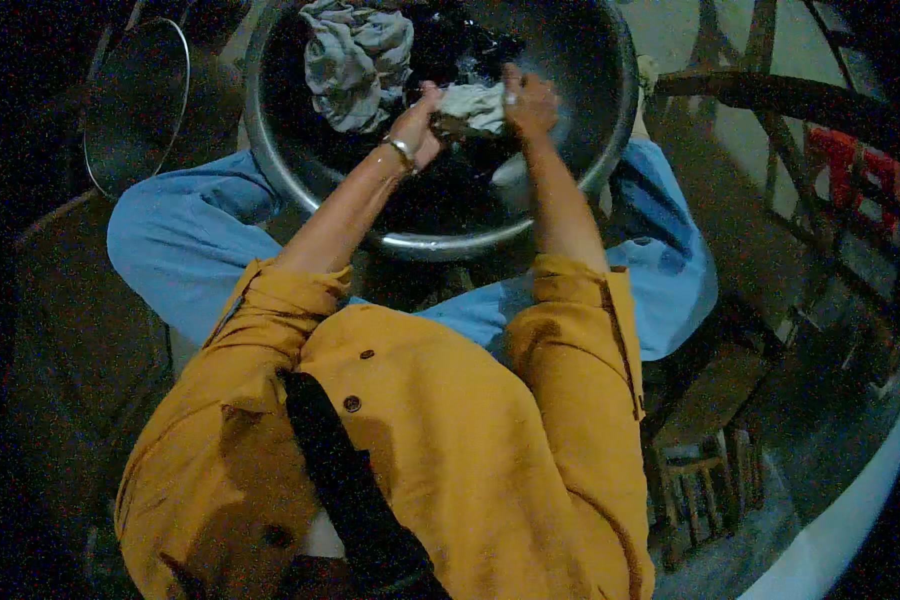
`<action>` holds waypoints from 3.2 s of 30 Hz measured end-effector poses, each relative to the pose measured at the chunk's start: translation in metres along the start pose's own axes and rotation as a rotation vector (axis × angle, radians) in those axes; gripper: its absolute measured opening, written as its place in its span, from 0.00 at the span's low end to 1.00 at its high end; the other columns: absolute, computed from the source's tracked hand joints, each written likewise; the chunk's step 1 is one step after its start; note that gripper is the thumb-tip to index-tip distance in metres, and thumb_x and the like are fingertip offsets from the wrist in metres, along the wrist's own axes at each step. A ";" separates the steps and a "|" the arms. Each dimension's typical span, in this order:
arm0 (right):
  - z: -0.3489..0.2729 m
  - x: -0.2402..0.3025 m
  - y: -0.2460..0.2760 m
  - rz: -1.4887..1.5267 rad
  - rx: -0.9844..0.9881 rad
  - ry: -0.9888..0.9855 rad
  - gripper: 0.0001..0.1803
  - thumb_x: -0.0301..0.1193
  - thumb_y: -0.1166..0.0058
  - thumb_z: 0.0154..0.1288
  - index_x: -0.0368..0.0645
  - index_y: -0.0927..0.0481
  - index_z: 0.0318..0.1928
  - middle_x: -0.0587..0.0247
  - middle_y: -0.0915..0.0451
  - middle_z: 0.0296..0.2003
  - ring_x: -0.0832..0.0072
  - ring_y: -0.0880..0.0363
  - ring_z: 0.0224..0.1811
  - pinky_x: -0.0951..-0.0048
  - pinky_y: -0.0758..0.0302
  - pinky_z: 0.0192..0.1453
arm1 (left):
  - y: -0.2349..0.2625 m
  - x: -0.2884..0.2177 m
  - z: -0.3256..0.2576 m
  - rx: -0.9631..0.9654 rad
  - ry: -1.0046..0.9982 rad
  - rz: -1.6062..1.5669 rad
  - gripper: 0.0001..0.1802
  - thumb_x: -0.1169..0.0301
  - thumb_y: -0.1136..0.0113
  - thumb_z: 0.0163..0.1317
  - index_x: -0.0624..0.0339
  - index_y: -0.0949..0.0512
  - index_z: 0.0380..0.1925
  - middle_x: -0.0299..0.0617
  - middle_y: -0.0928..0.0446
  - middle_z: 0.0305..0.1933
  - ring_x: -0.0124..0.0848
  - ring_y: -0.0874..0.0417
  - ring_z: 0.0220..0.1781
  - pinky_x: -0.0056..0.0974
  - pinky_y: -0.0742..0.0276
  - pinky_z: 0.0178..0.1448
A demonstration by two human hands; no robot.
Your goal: The person sits cross-legged on the floor and washes clothes by hand in a metal basin filled with water. They scrub and wring various garments, including a light-colored cloth and dark items, using both hands.
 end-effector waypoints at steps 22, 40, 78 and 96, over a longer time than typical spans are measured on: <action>-0.041 0.131 0.071 0.346 -0.247 0.215 0.15 0.37 0.60 0.58 0.44 0.28 0.20 0.54 0.25 0.21 0.58 0.26 0.20 0.60 0.31 0.23 | -0.002 0.020 -0.010 0.129 0.026 -0.138 0.18 0.55 0.54 0.59 0.55 0.29 0.41 0.37 0.25 0.40 0.30 0.25 0.40 0.34 0.29 0.43; -0.017 0.046 0.008 1.913 0.458 -0.139 0.13 0.42 0.48 0.58 0.45 0.26 0.35 0.70 0.25 0.29 0.82 0.31 0.23 0.84 0.36 0.24 | 0.034 -0.008 0.012 0.348 0.026 0.513 0.24 0.62 0.37 0.50 0.59 0.29 0.45 0.40 0.25 0.42 0.31 0.24 0.42 0.36 0.28 0.46; -0.069 0.111 0.069 1.619 0.551 0.014 0.20 0.30 0.47 0.56 0.40 0.33 0.49 0.57 0.28 0.44 0.70 0.24 0.38 0.69 0.25 0.35 | 0.004 -0.040 -0.019 0.337 -0.229 0.290 0.18 0.61 0.43 0.55 0.59 0.28 0.43 0.38 0.24 0.40 0.28 0.22 0.37 0.32 0.24 0.37; -0.053 0.065 0.069 1.133 0.470 0.199 0.25 0.38 0.45 0.55 0.49 0.34 0.53 0.60 0.31 0.42 0.72 0.31 0.44 0.75 0.31 0.43 | 0.005 -0.047 -0.009 0.447 -0.297 0.479 0.23 0.68 0.42 0.54 0.61 0.34 0.50 0.41 0.26 0.39 0.25 0.25 0.38 0.29 0.26 0.39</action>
Point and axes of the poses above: each hand's wrist, its own z-axis towards the middle knuckle, its own y-axis out of the back of the hand, x = y × z, the point moved 9 cm from there along z, towards the middle knuckle
